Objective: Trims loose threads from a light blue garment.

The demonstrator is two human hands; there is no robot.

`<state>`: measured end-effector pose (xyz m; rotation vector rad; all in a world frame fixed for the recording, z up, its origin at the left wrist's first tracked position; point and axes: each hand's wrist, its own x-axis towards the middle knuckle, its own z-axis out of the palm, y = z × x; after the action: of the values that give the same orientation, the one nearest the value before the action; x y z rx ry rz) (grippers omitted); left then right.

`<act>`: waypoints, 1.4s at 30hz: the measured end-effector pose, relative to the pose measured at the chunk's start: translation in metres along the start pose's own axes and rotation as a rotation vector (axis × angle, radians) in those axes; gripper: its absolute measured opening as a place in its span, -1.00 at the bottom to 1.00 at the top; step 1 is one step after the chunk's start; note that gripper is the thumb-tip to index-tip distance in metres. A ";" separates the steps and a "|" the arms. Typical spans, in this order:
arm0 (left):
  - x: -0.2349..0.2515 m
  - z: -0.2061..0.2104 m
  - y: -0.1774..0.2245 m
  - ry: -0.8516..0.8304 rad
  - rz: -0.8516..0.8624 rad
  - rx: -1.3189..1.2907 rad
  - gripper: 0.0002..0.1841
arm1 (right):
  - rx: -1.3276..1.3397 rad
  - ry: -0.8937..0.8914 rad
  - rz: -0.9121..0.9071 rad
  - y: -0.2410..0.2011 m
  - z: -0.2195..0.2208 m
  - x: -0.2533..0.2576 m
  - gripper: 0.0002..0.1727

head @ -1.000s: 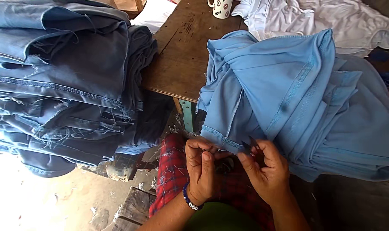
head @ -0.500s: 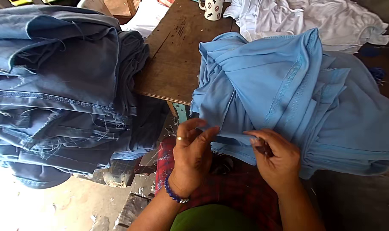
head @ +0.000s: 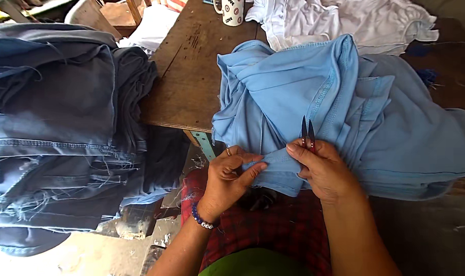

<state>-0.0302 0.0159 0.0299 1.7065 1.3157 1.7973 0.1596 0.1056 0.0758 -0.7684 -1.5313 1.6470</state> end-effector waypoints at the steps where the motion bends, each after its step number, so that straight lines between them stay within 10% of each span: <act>1: -0.001 0.001 0.001 0.009 -0.032 -0.018 -0.91 | 0.002 -0.005 -0.002 0.001 0.000 0.000 -0.72; 17: -0.018 0.019 0.035 0.299 -0.345 -0.791 -0.89 | -0.375 0.048 -0.322 0.009 0.011 -0.014 -0.82; 29: -0.024 0.031 0.040 0.277 -0.170 -0.562 -0.89 | -1.085 0.227 -0.619 0.004 0.035 -0.058 -0.62; 42: -0.027 0.025 0.030 0.238 -0.117 -0.539 -0.73 | -0.934 0.312 -0.543 -0.003 0.027 -0.054 -0.71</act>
<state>0.0090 -0.0109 0.0334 1.1348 0.8710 2.0869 0.1668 0.0462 0.0778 -0.8964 -2.0206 0.3454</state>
